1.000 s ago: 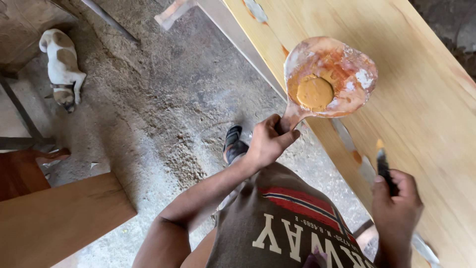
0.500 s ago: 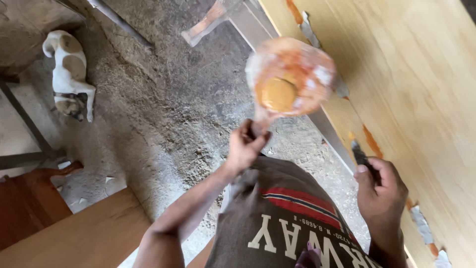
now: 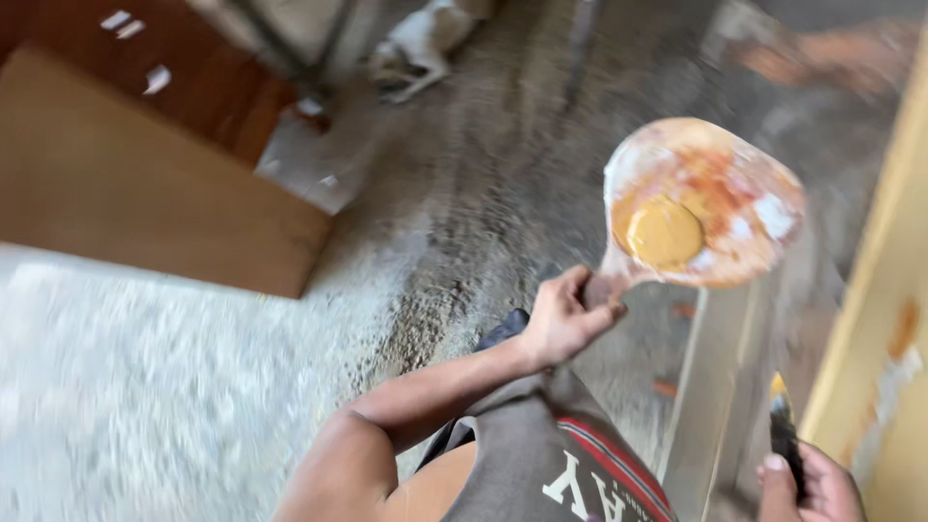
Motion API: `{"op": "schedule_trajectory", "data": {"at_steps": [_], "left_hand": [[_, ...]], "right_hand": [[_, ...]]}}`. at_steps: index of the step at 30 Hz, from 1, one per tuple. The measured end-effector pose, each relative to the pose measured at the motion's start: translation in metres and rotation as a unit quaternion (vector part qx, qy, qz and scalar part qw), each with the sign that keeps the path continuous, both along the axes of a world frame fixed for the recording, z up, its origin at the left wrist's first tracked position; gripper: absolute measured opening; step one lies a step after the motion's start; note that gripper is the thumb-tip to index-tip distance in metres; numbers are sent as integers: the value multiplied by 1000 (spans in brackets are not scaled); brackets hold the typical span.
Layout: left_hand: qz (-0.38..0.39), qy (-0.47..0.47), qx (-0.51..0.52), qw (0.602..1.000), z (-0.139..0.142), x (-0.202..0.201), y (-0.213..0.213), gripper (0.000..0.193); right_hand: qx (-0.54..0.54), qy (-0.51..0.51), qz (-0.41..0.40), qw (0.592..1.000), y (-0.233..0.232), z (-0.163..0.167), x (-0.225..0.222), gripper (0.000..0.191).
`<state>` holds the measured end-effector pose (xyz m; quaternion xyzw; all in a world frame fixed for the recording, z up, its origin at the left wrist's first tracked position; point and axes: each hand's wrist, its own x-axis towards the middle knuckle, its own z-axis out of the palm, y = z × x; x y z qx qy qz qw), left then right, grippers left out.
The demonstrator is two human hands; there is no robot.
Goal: The person picks up a small knife and a ladle holding wood filler, then presses filler into cracks and seams along wooden boards, scraping and smoothing it along the joints. They wipe the surface, reposition the boards, and finally walk across the workshop handling a cable on the floor.
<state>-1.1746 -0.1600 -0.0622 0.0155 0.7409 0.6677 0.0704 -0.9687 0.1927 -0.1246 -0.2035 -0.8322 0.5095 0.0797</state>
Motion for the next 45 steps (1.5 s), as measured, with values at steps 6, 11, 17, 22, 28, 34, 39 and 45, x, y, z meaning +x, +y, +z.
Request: {"op": "schedule_trajectory", "data": {"at_steps": [6, 11, 17, 22, 28, 34, 39, 45], "left_hand": [[161, 104, -46, 980, 47, 19, -82, 35], [281, 176, -31, 943, 50, 12, -179, 32], [258, 197, 14, 946, 33, -20, -280, 17], [74, 124, -108, 984, 34, -72, -295, 38], [-237, 45, 10, 970, 11, -125, -217, 25], [-492, 10, 128, 861, -4, -94, -78, 19], [-675, -62, 66, 732, -37, -48, 7, 20], [-854, -18, -26, 519, -102, 38, 21, 18]], "right_hand": [[7, -105, 195, 975, 35, -10, -136, 28], [12, 81, 278, 957, -133, 41, -220, 30], [87, 164, 283, 941, -323, 87, -261, 16], [-15, 108, 76, 991, -379, 103, -244, 21], [-39, 102, -204, 973, -332, 91, -150, 11], [-79, 189, -495, 844, -322, 56, -31, 14], [-76, 299, -626, 716, -354, 15, 33, 19], [-52, 328, -802, 497, -482, -81, 100, 23]]}}
